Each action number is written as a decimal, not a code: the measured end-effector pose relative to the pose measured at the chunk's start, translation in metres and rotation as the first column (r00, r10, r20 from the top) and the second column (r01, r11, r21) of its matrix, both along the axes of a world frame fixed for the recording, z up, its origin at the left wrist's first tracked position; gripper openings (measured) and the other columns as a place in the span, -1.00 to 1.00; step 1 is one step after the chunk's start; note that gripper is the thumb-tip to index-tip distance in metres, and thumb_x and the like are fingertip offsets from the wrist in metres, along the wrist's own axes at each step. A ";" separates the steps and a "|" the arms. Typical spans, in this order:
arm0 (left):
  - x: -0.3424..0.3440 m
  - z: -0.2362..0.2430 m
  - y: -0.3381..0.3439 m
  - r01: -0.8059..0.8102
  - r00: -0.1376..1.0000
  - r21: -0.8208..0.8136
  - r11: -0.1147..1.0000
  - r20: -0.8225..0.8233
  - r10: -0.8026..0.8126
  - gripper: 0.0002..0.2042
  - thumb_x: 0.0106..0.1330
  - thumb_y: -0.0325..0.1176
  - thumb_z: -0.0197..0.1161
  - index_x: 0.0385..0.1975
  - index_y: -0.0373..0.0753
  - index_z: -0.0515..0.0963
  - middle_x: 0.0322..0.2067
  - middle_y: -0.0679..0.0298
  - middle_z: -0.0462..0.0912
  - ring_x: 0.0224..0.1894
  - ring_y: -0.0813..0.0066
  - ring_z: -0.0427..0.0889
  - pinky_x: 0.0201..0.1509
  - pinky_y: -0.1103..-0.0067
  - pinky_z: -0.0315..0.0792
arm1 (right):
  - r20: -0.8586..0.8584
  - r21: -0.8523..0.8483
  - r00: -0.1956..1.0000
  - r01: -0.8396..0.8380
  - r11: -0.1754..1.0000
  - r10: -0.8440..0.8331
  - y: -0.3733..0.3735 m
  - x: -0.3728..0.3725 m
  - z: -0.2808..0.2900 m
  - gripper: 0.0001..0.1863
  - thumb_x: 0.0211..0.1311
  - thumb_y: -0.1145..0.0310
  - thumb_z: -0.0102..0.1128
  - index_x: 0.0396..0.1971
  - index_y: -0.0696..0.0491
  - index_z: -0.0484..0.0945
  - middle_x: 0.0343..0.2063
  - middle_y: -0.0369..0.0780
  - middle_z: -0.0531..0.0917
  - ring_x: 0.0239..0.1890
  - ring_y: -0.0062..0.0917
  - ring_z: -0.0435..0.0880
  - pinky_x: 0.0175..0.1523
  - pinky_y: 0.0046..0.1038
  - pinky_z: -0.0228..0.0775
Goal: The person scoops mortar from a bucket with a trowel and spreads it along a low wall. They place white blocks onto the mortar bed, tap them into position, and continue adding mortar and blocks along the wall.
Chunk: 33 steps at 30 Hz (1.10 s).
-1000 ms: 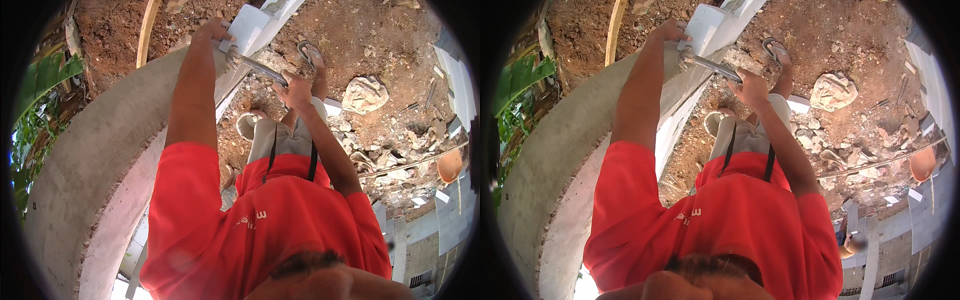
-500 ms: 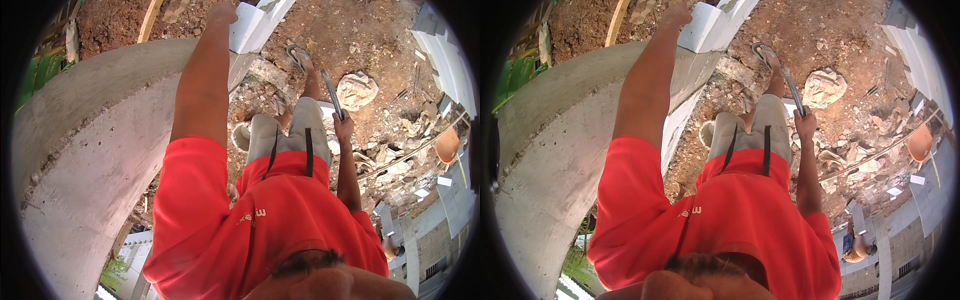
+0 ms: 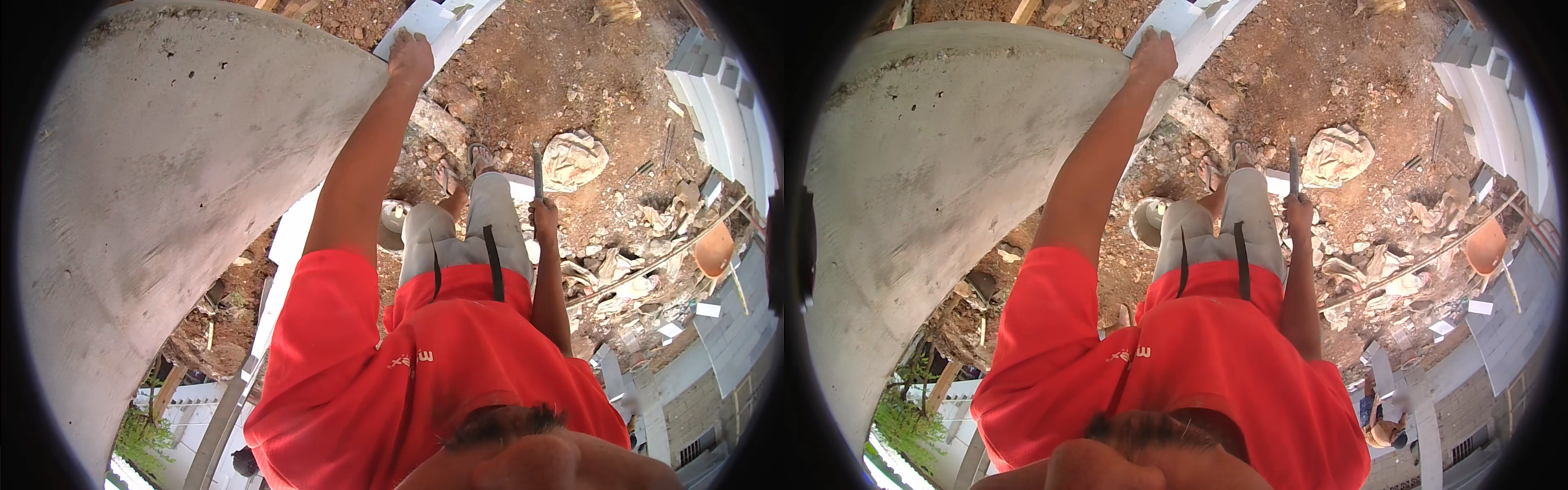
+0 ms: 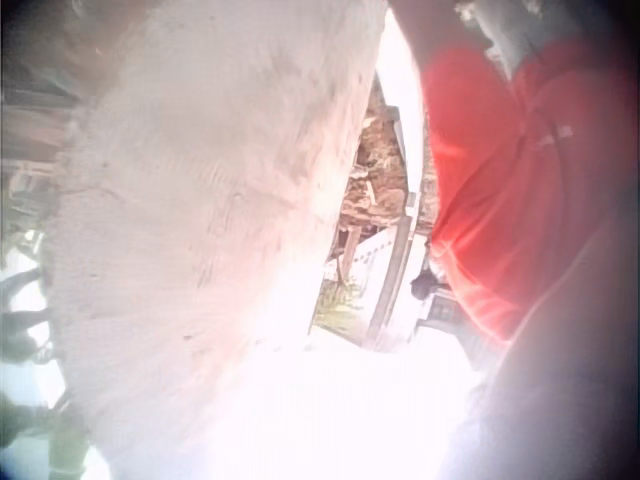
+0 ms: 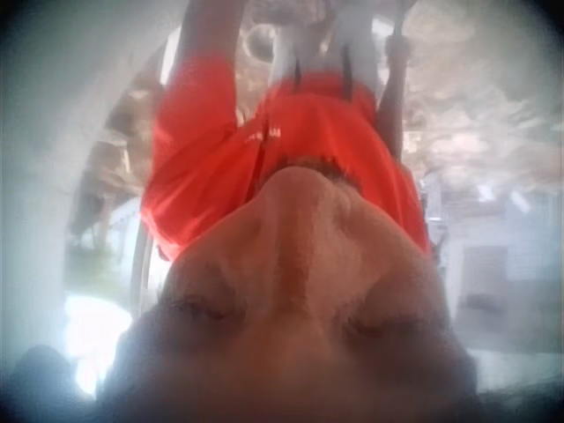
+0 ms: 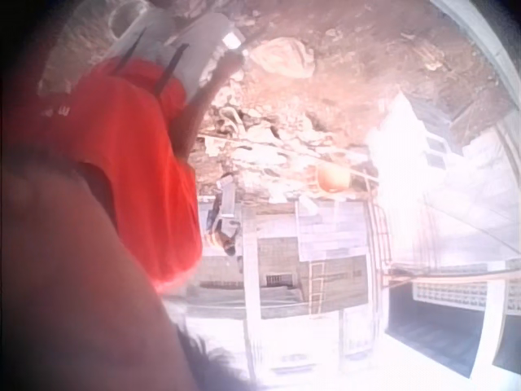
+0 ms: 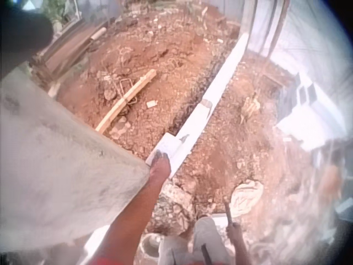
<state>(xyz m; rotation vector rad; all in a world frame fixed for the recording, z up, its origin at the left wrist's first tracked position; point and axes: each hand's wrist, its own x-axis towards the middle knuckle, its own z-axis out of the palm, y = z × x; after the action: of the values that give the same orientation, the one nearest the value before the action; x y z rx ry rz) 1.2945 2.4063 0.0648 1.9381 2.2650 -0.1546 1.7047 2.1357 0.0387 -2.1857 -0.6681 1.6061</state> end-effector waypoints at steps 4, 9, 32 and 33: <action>0.049 0.034 -0.108 0.173 0.832 0.253 0.952 0.479 -0.279 -0.61 0.37 -0.45 0.25 0.21 -0.18 0.56 0.33 0.09 0.53 0.33 0.10 0.54 0.38 0.30 0.52 | -0.050 -0.111 0.967 -0.253 0.961 0.249 0.038 0.005 -0.021 -0.83 0.24 0.39 0.16 -0.29 0.19 0.55 -0.59 -0.26 0.57 -0.64 -0.58 0.50 -0.57 -0.46 0.31; 0.070 0.013 -0.331 -0.465 0.666 -0.361 0.808 0.459 0.588 -0.57 0.29 -0.04 0.42 -0.05 -0.28 0.70 -0.14 -0.13 0.76 -0.09 -0.21 0.74 0.01 0.08 0.62 | 0.059 -0.276 0.672 -0.699 0.659 0.738 0.089 -0.015 -0.041 -0.68 0.17 0.28 0.23 -0.27 0.27 0.66 -0.51 -0.01 0.74 -0.48 -0.33 0.78 -0.39 -0.26 0.58; 0.207 -0.172 -0.685 -0.717 -0.696 -0.592 -0.367 0.588 0.413 -0.73 0.34 -0.27 0.45 -0.08 -0.30 0.73 -0.17 0.14 0.84 -0.11 0.41 0.79 0.06 0.46 0.60 | 0.411 -0.414 -0.447 -0.868 -0.274 0.794 -0.040 -0.286 -0.233 -0.50 0.12 0.19 0.31 -0.05 0.28 0.66 -0.04 0.19 0.73 0.07 0.04 0.73 0.18 -0.06 0.54; 0.211 -0.197 -0.696 -0.701 -0.713 -0.577 -0.419 0.581 0.393 -0.73 0.34 -0.28 0.46 -0.09 -0.31 0.73 -0.17 0.15 0.84 -0.11 0.42 0.78 0.07 0.47 0.59 | 0.416 -0.419 -0.483 -0.854 -0.309 0.770 -0.052 -0.295 -0.250 -0.49 0.12 0.18 0.33 -0.05 0.29 0.66 -0.05 0.18 0.73 0.06 0.04 0.73 0.19 -0.05 0.54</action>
<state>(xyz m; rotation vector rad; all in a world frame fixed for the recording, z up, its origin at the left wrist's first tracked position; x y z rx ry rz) 1.5051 1.7108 -0.1323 -0.9990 2.0467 1.2362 1.4097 2.0836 -0.2109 -1.5287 -3.5509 0.7480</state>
